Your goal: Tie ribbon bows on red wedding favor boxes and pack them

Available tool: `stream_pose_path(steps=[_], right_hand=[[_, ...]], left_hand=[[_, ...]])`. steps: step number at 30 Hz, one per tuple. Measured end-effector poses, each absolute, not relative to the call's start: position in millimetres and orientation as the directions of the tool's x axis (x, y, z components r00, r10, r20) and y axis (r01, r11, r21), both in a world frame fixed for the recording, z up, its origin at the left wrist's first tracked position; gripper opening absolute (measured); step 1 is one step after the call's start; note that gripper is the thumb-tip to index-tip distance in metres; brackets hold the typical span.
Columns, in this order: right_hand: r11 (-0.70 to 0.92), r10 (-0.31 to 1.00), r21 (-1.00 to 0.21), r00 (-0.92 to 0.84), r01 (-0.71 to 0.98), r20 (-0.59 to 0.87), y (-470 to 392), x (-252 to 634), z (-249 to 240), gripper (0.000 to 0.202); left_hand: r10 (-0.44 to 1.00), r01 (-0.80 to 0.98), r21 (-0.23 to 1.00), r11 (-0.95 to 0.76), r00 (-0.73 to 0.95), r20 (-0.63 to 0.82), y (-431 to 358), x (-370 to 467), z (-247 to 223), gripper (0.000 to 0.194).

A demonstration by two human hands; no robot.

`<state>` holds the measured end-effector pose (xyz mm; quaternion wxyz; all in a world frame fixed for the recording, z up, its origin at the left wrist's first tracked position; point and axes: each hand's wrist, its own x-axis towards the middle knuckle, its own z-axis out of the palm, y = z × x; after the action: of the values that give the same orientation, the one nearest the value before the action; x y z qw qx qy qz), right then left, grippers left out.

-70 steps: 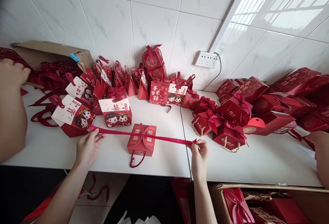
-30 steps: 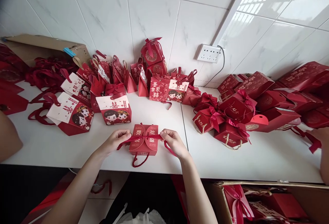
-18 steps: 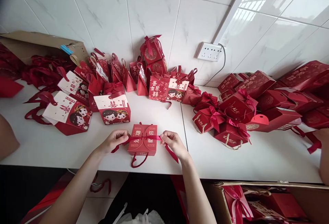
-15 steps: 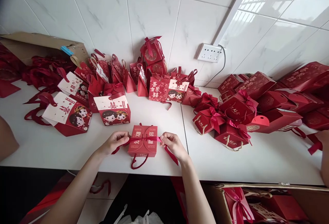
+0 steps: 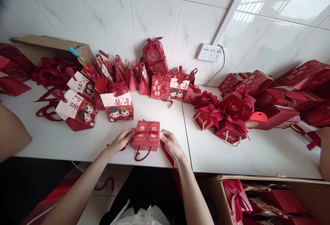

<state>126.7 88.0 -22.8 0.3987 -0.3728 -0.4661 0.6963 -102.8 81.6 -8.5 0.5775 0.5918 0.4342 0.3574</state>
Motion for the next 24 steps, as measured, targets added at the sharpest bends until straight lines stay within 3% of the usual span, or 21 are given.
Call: stream_pose_path(steps=[14, 18, 24], right_hand=[[-0.241, 0.913, -0.963, -0.363, -0.118, -0.184, 43.3, 160.8, -12.8, 0.038], [-0.195, 0.904, -0.978, -0.400, -0.071, -0.151, 46.8, 167.2, 2.7, 0.046], [-0.161, 0.890, -0.987, -0.429, 0.013, -0.151, 53.1, 168.0, 5.3, 0.041]], left_hand=[[0.892, 0.086, 0.986, 0.141, 0.421, -0.164, 47.2, -86.7, 0.5, 0.045], [0.858, 0.142, 0.979, 0.146, 0.475, -0.197, 51.0, -93.5, 12.8, 0.049], [0.858, 0.236, 0.968, 0.081, 0.478, -0.188, 53.3, -96.3, 9.1, 0.046]])
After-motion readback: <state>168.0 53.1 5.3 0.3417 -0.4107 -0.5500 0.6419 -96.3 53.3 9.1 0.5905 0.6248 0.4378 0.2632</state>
